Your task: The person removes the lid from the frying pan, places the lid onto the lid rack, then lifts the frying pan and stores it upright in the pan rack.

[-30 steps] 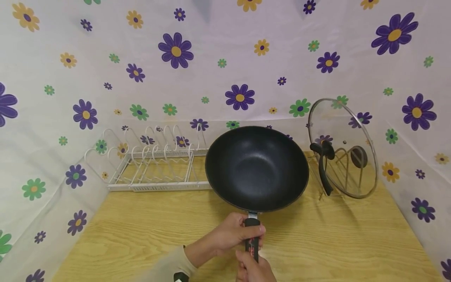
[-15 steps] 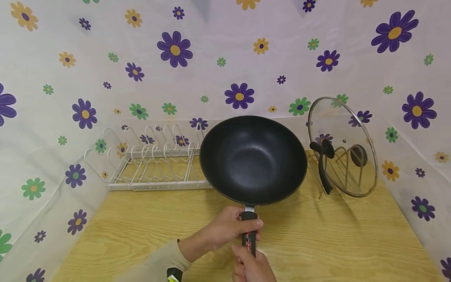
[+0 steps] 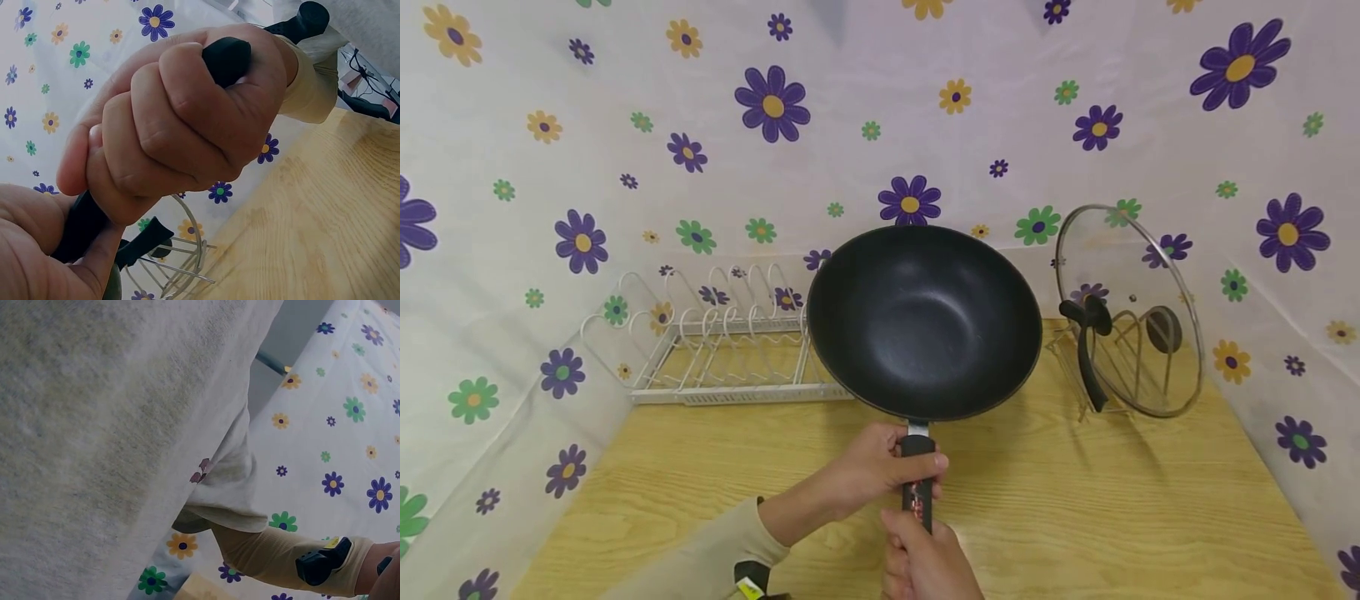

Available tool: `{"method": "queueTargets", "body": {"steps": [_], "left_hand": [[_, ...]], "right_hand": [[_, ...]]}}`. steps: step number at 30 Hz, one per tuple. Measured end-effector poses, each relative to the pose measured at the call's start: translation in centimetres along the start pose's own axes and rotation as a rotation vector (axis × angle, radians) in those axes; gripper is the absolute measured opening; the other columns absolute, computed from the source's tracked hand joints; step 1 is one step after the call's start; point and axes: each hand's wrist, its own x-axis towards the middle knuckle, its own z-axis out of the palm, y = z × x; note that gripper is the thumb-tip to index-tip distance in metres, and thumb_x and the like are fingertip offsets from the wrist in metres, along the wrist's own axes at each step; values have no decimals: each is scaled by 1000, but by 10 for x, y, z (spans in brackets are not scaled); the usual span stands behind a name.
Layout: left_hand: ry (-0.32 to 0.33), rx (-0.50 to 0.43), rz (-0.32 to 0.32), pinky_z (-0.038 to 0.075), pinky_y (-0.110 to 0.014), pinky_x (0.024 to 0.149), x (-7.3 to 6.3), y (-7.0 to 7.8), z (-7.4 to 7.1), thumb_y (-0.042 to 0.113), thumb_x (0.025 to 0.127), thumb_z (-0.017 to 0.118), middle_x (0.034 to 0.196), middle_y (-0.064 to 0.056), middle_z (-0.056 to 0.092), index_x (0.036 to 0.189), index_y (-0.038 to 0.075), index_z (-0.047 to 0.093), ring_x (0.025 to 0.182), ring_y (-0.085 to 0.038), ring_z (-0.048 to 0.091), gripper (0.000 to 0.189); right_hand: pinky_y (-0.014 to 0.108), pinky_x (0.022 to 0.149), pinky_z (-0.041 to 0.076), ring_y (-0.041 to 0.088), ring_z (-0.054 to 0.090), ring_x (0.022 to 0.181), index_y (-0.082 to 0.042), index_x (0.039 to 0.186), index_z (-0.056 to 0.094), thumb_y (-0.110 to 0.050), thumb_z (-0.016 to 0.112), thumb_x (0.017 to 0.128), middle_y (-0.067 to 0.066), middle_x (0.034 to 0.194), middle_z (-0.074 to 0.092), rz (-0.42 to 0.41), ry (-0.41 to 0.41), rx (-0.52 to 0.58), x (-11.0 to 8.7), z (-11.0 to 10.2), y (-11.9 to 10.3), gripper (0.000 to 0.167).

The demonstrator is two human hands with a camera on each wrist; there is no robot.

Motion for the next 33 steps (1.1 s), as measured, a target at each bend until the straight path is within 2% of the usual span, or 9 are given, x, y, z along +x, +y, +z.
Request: {"method": "queueTargets", "body": {"steps": [12,21,33], "left_hand": [[28,45,-11,61,-33,80,-10,21,-11,10,96,73,86,-8,74,102,-3,65,82,-17,75,16],[1,100,46,60,-31,79,-16,34,-24,9,97,71,83,-5,73,103,-4,63,80,-14,72,17],[39,173,-16,61,-37,80,-25,49,-37,8,95,73,83,-4,71,103,-6,64,80,-15,71,18]], "right_hand": [[16,44,30,1,29,42,-17,76,37,-28,50,106,-12,54,32,-23,-64,26,4,14,-10,34],[16,43,31,1,29,42,-17,76,37,-31,50,106,-12,53,32,-49,-126,-6,10,22,-20,35],[15,40,30,0,29,41,-18,75,37,-29,54,104,-12,52,32,-31,-153,71,14,33,-24,36]]}}
